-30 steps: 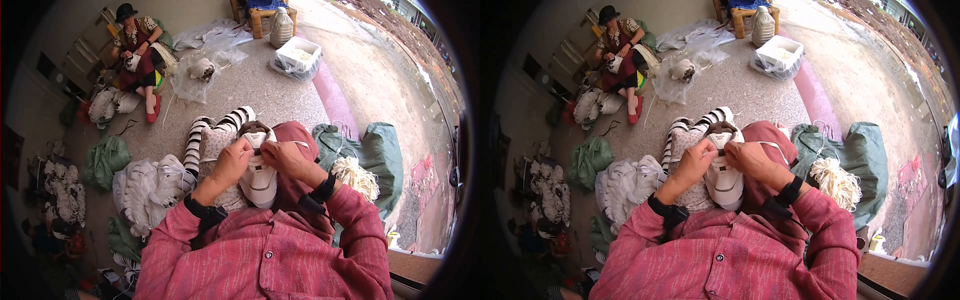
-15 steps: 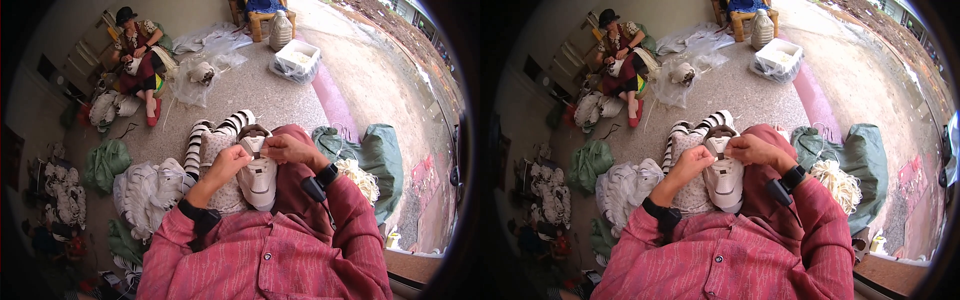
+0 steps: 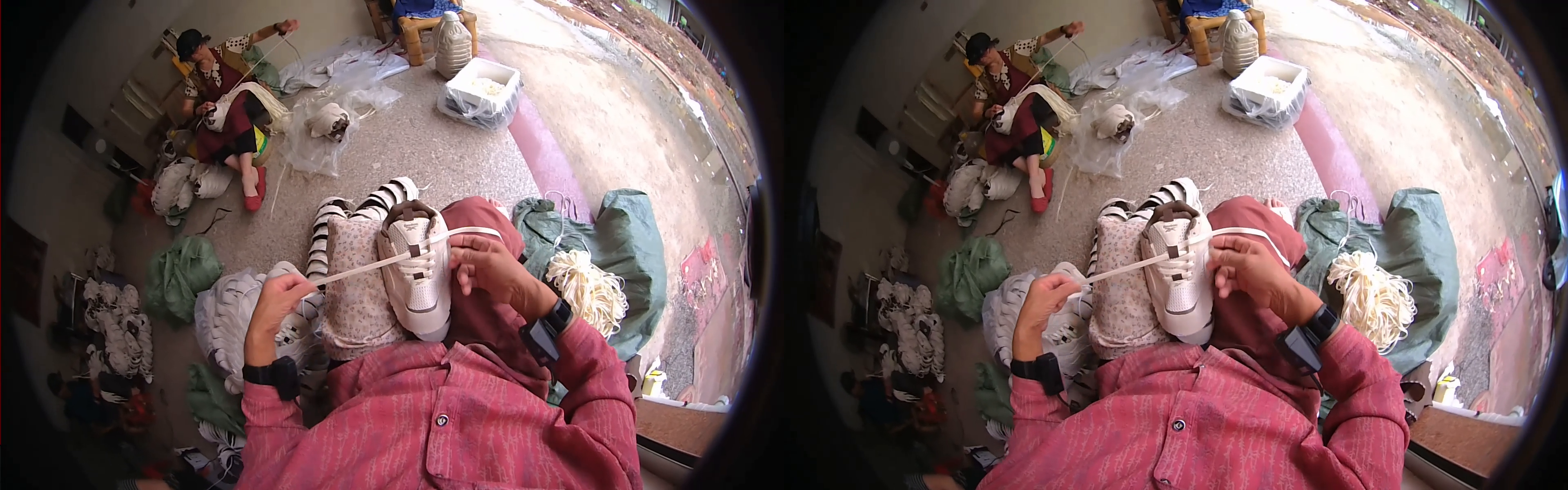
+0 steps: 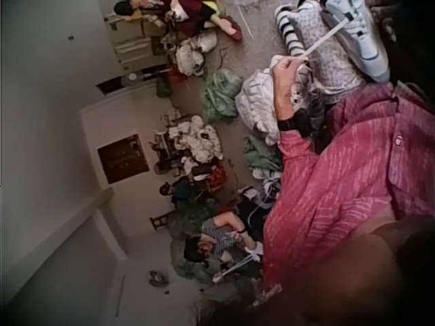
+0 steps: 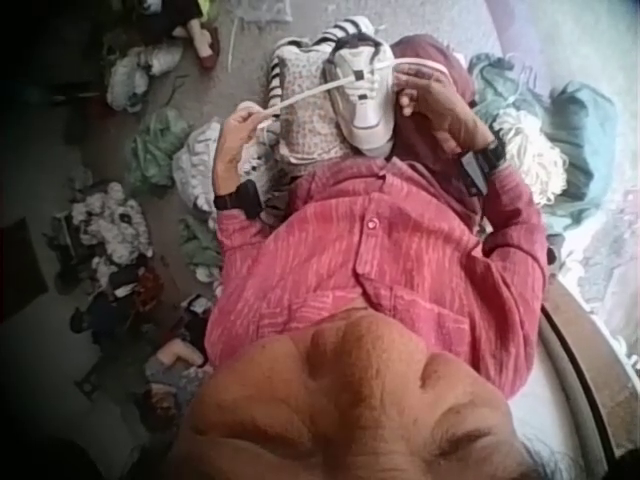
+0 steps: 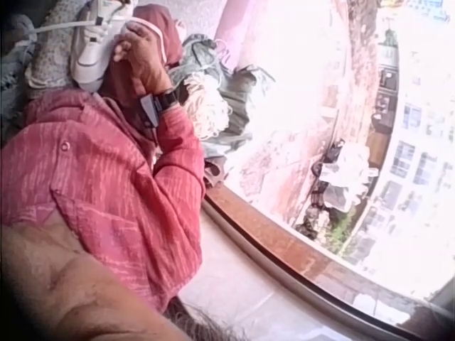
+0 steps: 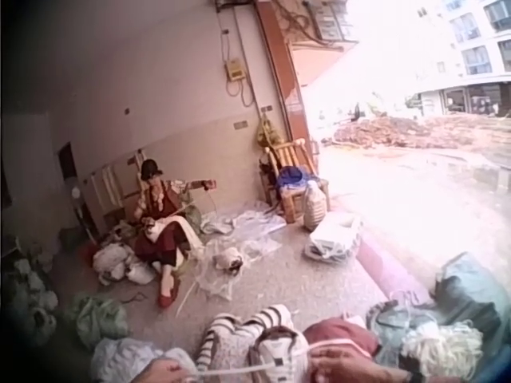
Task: Lacing a white sneaker while sitting in a workspace.
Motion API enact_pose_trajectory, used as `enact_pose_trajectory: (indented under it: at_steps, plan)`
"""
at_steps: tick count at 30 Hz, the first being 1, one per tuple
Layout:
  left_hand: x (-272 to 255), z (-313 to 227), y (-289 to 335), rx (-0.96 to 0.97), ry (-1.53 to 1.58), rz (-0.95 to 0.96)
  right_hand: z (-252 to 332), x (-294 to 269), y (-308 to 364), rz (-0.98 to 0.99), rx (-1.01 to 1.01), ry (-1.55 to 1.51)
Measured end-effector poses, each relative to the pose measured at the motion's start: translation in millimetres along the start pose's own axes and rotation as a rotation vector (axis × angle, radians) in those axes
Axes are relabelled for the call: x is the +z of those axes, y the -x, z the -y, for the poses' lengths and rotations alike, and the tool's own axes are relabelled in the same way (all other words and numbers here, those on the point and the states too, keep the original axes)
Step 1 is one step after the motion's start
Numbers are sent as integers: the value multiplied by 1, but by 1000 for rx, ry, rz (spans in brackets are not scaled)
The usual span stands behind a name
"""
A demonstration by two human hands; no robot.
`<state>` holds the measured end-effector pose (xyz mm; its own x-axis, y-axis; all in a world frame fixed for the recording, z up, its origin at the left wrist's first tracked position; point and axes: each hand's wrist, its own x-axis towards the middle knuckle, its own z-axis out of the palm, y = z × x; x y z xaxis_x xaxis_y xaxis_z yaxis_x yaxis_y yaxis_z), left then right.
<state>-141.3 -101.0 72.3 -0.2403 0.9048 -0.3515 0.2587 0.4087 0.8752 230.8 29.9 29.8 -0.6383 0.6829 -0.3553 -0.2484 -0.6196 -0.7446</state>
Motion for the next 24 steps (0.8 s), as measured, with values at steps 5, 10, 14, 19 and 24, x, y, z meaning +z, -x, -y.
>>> enact_pose_trajectory:
  at_steps: [5,10,14,19,24]
  plan:
    - [-47,37,30,-106,-60,-124,-5,-3,-21,91,-138,-389]
    - [-80,84,46,-116,-139,-176,2,-38,-12,-58,-280,-486]
    - [-94,117,54,-112,-38,-181,22,-98,16,-139,-458,-635]
    - [-97,139,48,13,221,-426,18,-161,67,-288,-581,-691]
    - [-88,126,20,415,891,-616,5,-187,90,-383,-562,-776]
